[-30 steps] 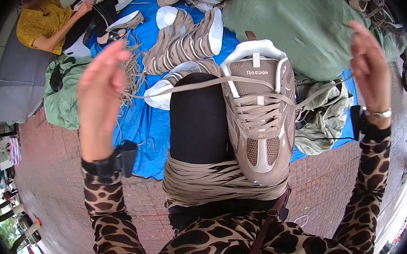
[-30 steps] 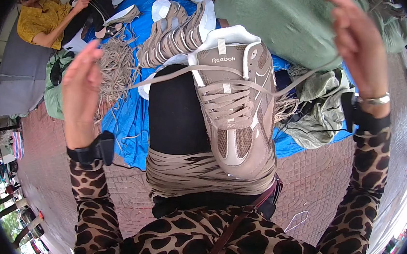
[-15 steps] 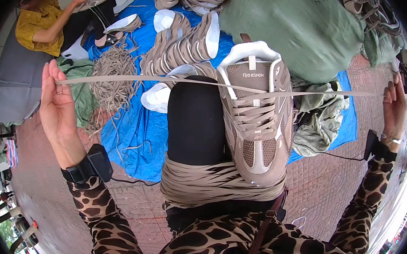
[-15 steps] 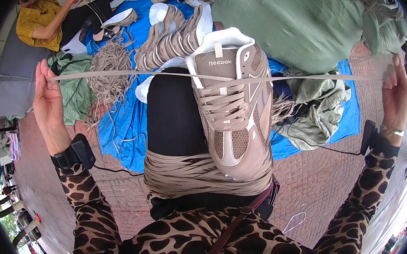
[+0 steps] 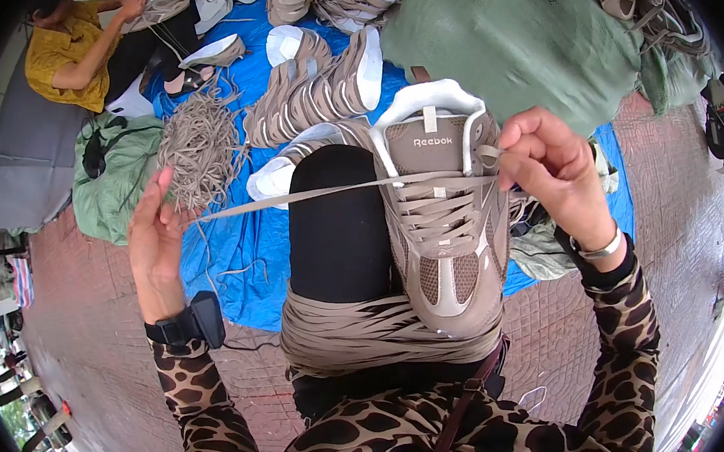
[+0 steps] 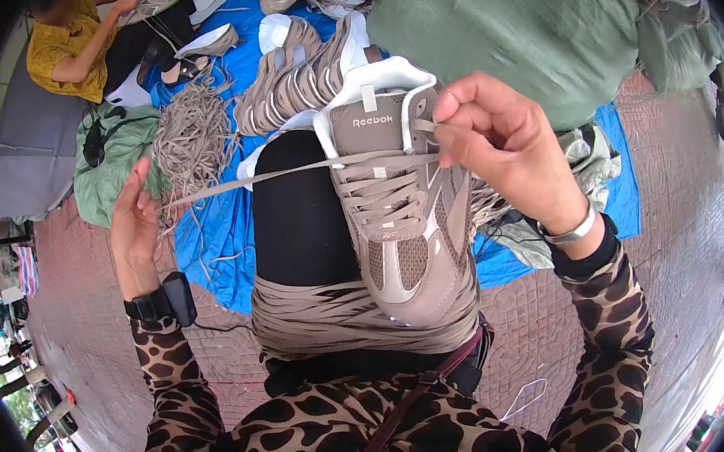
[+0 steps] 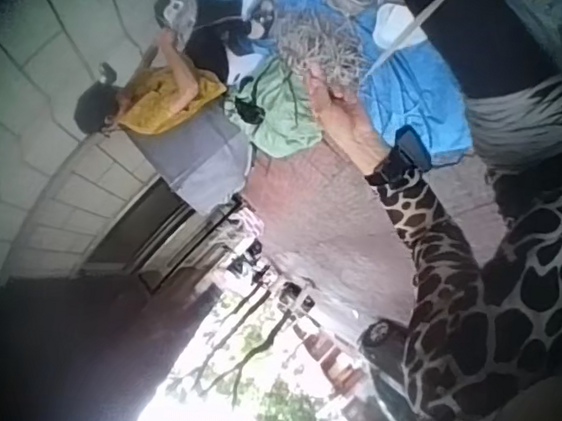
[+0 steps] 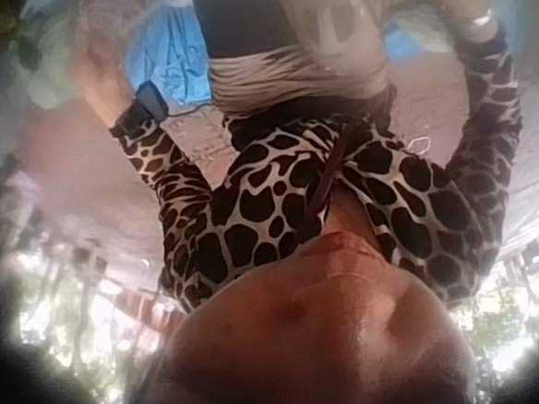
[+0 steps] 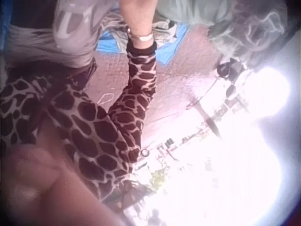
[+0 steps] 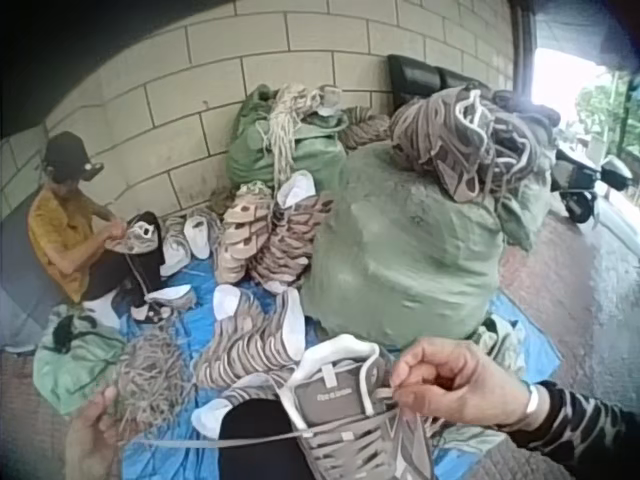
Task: The person sits on a blue tarp on a sidewalk and laces a beige Reebok sneaker. They thread the laces through the eyelets, pull them tight, and tie a knot. Another person is visible in the background performing a similar task.
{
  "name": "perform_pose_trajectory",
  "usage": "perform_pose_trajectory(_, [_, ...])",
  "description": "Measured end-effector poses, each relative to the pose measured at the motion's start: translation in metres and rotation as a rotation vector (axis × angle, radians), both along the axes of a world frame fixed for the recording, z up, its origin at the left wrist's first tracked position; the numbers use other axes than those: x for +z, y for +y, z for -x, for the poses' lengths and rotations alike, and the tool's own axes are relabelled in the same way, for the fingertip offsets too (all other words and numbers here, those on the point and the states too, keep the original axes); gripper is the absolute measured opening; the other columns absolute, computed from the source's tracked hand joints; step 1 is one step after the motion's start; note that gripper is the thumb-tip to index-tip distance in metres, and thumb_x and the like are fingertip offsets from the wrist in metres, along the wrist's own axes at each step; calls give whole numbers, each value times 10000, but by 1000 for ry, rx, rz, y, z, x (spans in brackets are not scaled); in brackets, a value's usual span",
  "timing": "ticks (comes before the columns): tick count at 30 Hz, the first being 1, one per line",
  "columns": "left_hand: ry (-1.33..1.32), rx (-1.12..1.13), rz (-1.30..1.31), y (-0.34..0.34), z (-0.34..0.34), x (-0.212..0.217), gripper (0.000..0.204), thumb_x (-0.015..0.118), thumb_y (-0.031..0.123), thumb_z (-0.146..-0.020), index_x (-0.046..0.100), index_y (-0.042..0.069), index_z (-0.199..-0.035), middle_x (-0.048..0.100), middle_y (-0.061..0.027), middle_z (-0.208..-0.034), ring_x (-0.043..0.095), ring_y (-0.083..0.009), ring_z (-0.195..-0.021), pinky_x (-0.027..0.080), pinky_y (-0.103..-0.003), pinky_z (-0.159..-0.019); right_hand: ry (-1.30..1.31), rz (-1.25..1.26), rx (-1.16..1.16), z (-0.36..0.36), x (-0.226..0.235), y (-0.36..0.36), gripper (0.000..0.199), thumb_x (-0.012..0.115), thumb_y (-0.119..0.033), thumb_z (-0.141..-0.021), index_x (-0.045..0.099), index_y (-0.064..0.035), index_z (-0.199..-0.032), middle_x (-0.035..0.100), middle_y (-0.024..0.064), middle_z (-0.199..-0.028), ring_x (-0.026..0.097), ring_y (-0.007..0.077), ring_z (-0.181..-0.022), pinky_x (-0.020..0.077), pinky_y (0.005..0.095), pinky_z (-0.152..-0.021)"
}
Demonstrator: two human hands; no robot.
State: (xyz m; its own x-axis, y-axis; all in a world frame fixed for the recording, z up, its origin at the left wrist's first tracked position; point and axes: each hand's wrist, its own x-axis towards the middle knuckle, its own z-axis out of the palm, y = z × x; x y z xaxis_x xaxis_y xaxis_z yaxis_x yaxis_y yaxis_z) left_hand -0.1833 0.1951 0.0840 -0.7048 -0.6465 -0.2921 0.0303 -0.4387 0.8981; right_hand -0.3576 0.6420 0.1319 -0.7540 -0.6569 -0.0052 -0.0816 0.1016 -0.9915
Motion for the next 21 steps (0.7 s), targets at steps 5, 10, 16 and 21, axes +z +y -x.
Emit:
perform_pose_trajectory(5, [84, 37, -107, -19, -23, -28, 366, 525, 93, -1013, 460, -22, -1355, 611, -119, -1299, 504, -61, -697, 507, -230, -669, -76, -24, -24, -1, 4, -11, 106, 563, -65, -987, 579, -26, -1084, 661, -12, -798, 571, 23, -686, 446, 180, -691])
perform_pose_trajectory(10, [143, 80, -203, -31, -27, -47, 381, 506, 99, -1024, 427, -15, -1379, 590, -134, -1332, 482, -76, -695, 470, -225, -630, -205, -51, -74, -3, 16, 2, 99, 595, -78, -981, 609, -20, -1060, 656, -21, -793, 520, 8, -642, 401, 165, -603])
perform_pose_trajectory(16, [158, 8, -165, -40, -31, -58, 356, 522, 94, -1015, 452, -16, -1346, 583, -145, -1349, 472, -89, -682, 457, -222, -611, 78, -214, -146, -1, 5, 13, 86, 668, -75, -932, 658, -5, -882, 593, -60, -708, 457, -8, -630, 371, 175, -558])
perform_pose_trajectory(21, [-27, 17, -200, -42, -30, -69, 199, 523, 95, -1013, 521, 1, -1188, 585, -156, -1354, 496, -101, -685, 457, -223, -596, 267, -361, -168, -9, 3, 9, 96, 702, -72, -891, 658, 8, -862, 568, -48, -668, 452, 3, -632, 401, 205, -560])
